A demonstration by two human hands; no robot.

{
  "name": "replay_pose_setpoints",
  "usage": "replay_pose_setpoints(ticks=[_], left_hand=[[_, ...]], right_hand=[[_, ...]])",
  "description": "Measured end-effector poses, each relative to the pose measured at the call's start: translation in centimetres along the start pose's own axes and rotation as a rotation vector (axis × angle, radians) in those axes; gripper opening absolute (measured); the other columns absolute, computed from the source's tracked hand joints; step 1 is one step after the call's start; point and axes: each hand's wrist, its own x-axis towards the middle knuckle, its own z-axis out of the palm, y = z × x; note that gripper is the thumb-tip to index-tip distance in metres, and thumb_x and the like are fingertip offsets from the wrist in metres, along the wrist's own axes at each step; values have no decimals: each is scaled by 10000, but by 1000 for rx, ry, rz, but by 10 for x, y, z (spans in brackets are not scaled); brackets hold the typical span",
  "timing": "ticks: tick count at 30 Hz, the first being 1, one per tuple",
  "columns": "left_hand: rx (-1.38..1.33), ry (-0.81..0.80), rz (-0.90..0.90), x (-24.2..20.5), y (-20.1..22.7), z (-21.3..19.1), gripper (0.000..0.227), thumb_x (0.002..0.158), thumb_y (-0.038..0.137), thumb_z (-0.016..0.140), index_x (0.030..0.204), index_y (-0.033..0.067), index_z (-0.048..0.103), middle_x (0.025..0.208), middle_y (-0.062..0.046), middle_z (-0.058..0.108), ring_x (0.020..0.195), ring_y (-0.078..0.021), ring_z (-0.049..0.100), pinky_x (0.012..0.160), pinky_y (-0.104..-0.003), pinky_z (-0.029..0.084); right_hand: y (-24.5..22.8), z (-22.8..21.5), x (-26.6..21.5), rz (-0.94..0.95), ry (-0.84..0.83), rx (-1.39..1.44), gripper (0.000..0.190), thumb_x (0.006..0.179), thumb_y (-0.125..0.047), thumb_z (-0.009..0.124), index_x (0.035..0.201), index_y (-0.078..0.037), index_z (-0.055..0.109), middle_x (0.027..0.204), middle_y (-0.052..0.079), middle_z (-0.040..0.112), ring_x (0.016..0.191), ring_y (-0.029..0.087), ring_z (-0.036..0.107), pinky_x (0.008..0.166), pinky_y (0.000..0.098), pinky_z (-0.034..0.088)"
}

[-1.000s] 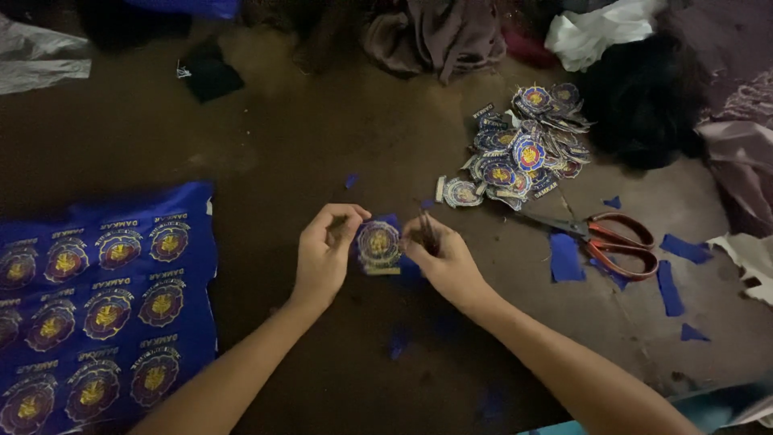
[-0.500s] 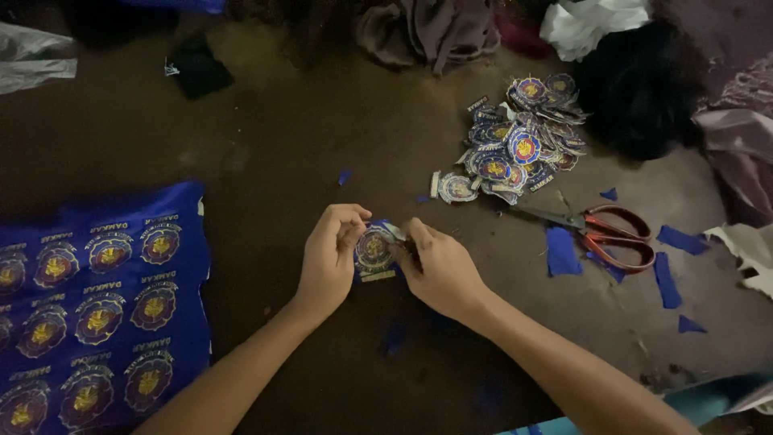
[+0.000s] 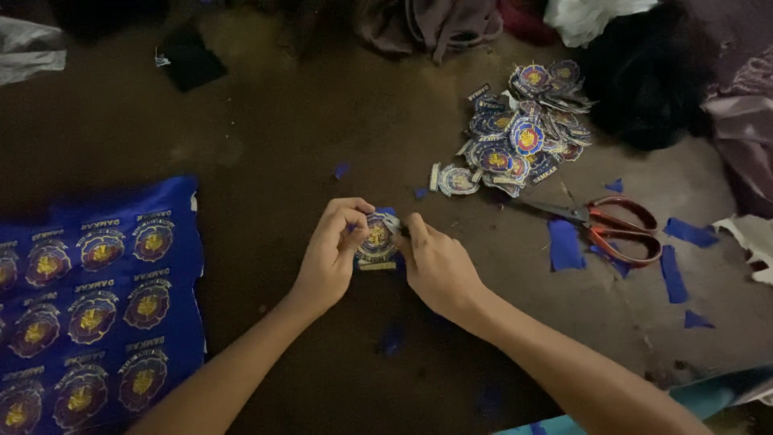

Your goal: The person uses a pair of scissors to cut a circular emblem from a blue fabric sheet. They carefully trim the excess fabric around the printed design, rotating the piece to achieve a clean edge. The finished cutout is then placed on a pile of similar emblems on the table.

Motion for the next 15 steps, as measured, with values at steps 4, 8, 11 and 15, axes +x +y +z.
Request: replay_pose_setpoints(ticks=[4, 8, 11, 15], left_hand=[[-1, -7, -19, -5, -19, 3, 118, 1060, 127, 528, 955, 73, 534, 1206, -156, 598, 949, -313, 600, 828, -402, 473], [-56, 5, -21, -3, -15, 2, 141, 1051, 140, 543, 943, 49, 546, 1200, -181, 604, 1015, -325, 614, 867, -397, 477], [-76, 8, -23, -3, -14, 0, 148, 1056, 133, 538, 946, 34, 542, 1190, -205, 604, 1074, -370, 615, 910, -430, 480], [-148, -4, -51, -6, -29, 3, 140, 1065, 139, 530, 971, 35, 543, 1204, -196, 626, 1172, -370, 619, 975, -438, 480]], right_hand=[[-7, -9, -4, -36, 31, 26, 302, 1098, -186, 443, 1219, 64, 561, 975, 247, 705, 687, 491, 712, 518, 595, 608], [-1, -4, -1, -42, 27, -7, 233, 1086, -181, 426, 1173, 7, 534, 944, 230, 696, 668, 500, 701, 475, 591, 578], [0, -3, 2, -5, 54, 154, 231, 1082, -205, 457, 1121, 8, 535, 886, 244, 678, 686, 514, 692, 493, 575, 545], [-8, -21, 2, 29, 93, 563, 204, 998, -179, 639, 1028, 20, 605, 749, 234, 635, 670, 432, 686, 586, 485, 504]])
